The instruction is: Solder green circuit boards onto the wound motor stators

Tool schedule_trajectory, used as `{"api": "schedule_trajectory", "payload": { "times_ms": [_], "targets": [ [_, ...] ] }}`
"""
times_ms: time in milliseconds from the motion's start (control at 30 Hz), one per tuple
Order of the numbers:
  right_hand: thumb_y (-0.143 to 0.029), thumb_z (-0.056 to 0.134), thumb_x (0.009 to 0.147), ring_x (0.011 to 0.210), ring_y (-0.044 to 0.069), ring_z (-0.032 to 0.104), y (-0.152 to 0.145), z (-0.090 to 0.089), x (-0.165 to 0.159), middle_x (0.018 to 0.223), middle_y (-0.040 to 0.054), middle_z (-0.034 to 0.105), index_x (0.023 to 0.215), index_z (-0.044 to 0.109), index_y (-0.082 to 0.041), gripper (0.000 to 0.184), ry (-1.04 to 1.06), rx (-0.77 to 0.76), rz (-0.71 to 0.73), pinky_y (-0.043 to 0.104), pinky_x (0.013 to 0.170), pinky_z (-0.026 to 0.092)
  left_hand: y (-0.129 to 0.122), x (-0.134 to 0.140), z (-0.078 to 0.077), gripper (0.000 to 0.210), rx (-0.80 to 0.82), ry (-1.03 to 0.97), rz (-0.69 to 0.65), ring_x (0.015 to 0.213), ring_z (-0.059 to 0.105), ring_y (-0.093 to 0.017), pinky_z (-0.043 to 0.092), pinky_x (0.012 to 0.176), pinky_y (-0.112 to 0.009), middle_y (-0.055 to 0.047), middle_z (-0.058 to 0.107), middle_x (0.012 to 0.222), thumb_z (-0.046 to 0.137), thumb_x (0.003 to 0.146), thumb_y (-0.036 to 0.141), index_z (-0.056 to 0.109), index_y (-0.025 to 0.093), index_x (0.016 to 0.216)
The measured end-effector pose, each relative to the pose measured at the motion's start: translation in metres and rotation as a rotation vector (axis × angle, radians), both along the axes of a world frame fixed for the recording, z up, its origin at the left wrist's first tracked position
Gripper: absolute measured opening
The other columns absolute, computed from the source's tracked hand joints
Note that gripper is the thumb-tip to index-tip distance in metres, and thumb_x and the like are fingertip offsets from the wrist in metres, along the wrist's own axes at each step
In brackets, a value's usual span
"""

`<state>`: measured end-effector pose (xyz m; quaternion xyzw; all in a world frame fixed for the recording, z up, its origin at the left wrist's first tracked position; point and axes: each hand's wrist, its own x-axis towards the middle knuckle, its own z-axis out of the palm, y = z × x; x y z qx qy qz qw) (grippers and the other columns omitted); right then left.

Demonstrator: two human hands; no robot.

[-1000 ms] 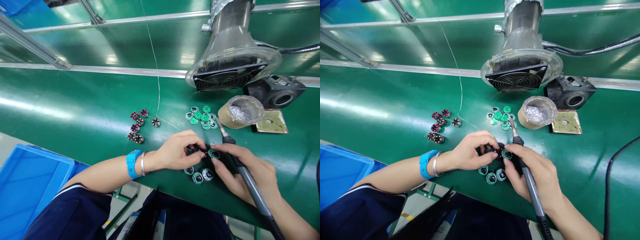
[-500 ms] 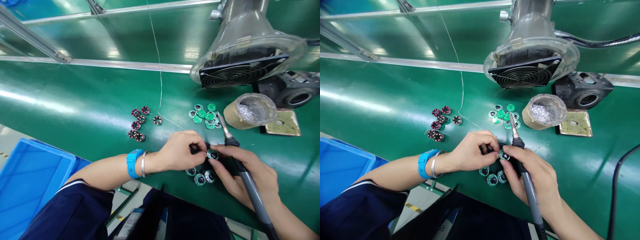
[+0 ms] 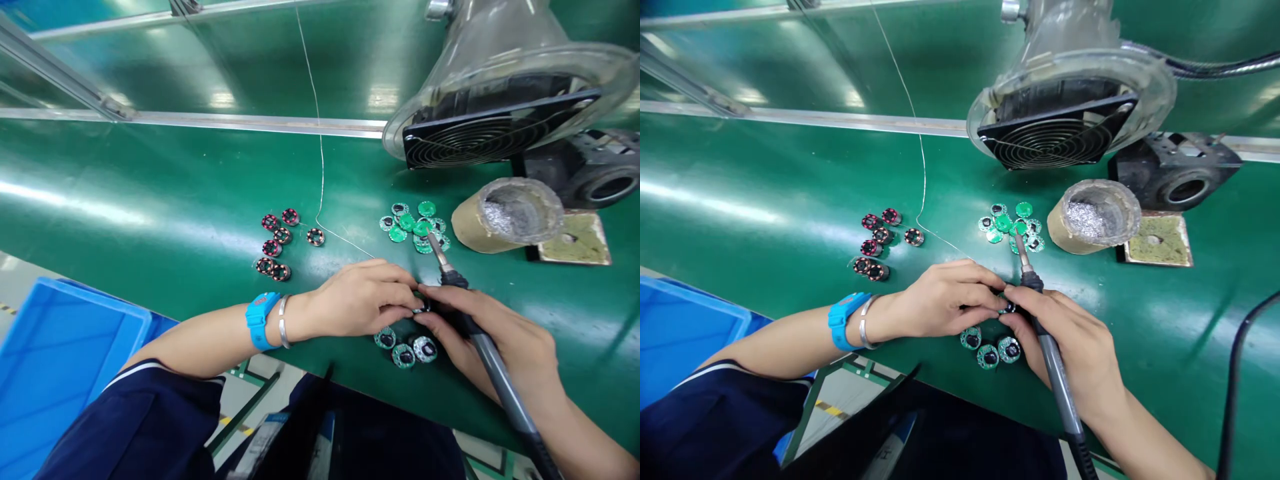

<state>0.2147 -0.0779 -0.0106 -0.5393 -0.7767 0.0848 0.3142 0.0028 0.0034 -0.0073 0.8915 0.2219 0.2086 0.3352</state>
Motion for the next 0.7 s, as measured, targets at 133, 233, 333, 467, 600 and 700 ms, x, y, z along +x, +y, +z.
{"api": "schedule_trajectory", "payload": {
  "times_ms": [133,233,333,467,600,700],
  "targets": [
    [-0.032,0.07,0.086,0.076,0.016,0.073,0.001,0.0,0.005,0.111,0.0016,0.073,0.122,0.059,-0.027,0.037,-0.027,0.036,0.004,0.027,0.067,0.059,0.0,0.005,0.004,0.015,0.0,0.065,-0.011,0.093,0.067,-0.018,0.053,0.086,-0.031,-0.005,0.075,0.101,0.057,0.093,0.026,0.071,0.02,0.091],
    [-0.028,0.068,0.088,0.081,0.017,0.073,0.001,0.001,0.006,0.112,0.0022,0.073,0.124,0.057,-0.025,0.038,-0.046,0.054,0.031,0.026,0.067,0.059,0.003,0.009,0.003,0.007,-0.08,-0.007,0.017,0.089,0.068,-0.016,0.053,0.085,-0.029,-0.002,0.076,0.089,0.064,0.086,0.022,0.071,0.02,0.084],
    [-0.021,0.067,0.088,0.086,0.016,0.073,0.002,0.0,0.005,0.111,0.0024,0.073,0.123,0.055,-0.023,0.037,-0.021,0.088,0.08,0.025,0.074,0.059,0.007,0.005,0.006,0.007,-0.271,-0.064,0.109,0.085,0.07,-0.014,0.055,0.083,-0.027,-0.002,0.077,0.092,0.073,0.077,0.023,0.071,0.019,0.082],
    [-0.017,0.064,0.088,0.085,0.014,0.072,0.003,0.002,0.006,0.114,0.0037,0.072,0.124,0.053,-0.022,0.038,0.02,0.109,0.123,0.024,0.076,0.058,0.009,-0.011,0.021,0.015,-0.429,-0.033,0.152,0.083,0.072,-0.016,0.057,0.076,-0.027,-0.007,0.077,0.096,0.078,0.075,0.025,0.07,0.016,0.083],
    [-0.016,0.058,0.089,0.084,0.014,0.07,-0.008,0.013,0.01,0.106,0.0043,0.072,0.125,0.053,-0.02,0.037,0.091,0.055,0.114,0.025,0.076,0.058,0.004,-0.028,0.031,0.006,-0.181,0.141,0.134,0.093,0.07,-0.016,0.053,0.085,-0.03,-0.004,0.077,0.098,0.072,0.079,0.019,0.068,0.017,0.083],
    [-0.02,0.058,0.089,0.074,0.013,0.068,-0.027,0.015,0.008,0.094,0.0031,0.069,0.129,0.052,-0.019,0.04,0.142,-0.042,0.077,0.023,0.069,0.058,-0.006,-0.033,0.029,0.009,-0.154,0.229,0.114,0.089,0.068,-0.014,0.053,0.082,-0.028,-0.003,0.075,0.101,0.065,0.081,0.017,0.066,0.018,0.09]
  ]
}}
